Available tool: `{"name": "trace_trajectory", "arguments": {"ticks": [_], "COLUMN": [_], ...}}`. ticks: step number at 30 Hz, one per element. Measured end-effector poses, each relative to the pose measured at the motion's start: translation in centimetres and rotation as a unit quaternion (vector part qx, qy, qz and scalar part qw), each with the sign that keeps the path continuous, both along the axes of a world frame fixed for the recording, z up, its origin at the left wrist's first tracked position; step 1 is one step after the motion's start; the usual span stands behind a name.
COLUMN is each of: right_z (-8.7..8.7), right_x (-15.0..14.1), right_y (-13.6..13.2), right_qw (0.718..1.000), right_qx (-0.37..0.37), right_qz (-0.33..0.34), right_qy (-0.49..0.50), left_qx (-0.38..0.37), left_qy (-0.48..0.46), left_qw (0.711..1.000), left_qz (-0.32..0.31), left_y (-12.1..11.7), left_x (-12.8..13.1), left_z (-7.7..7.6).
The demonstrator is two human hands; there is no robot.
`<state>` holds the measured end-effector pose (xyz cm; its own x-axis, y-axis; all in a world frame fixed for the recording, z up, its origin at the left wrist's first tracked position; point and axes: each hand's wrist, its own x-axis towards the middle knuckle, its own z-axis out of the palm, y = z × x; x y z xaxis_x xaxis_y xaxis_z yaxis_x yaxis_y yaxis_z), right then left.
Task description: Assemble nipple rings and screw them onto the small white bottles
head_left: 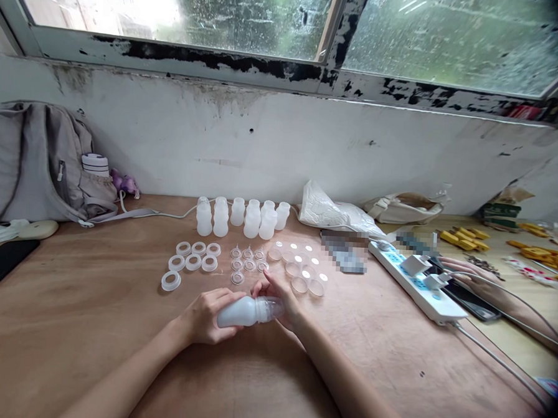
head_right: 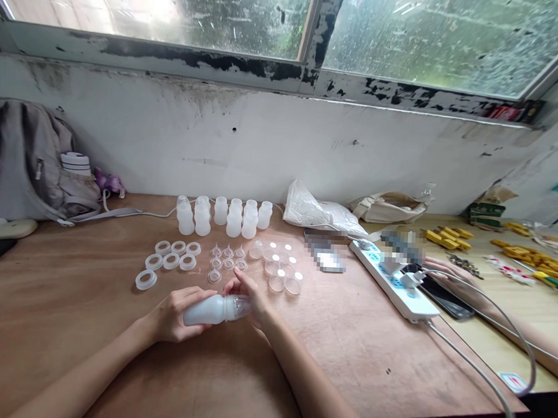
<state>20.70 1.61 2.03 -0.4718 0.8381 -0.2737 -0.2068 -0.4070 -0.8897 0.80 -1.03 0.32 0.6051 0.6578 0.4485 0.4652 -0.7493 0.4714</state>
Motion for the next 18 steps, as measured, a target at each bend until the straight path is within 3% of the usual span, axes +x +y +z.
{"name": "trace_trajectory", "arguments": {"ticks": [11, 18], "right_z": [-1.9, -2.1], "right_x": [-0.4, -0.2], "right_y": [0.3, 0.2], "right_qw": [0.999, 0.998], "right_qx": [0.005, 0.049], "right_qz": [-0.034, -0.025], "right_qy": [0.02, 0.002], "left_qx": [0.035, 0.076], "left_qy": [0.019, 0.042], "left_qw": [0.999, 0.996], "left_qz": [0.012, 0.001], "left_y": [-0.1, -0.2], "left_x": [0.4, 0.4], "left_z": [-0.8, -0.8]}}
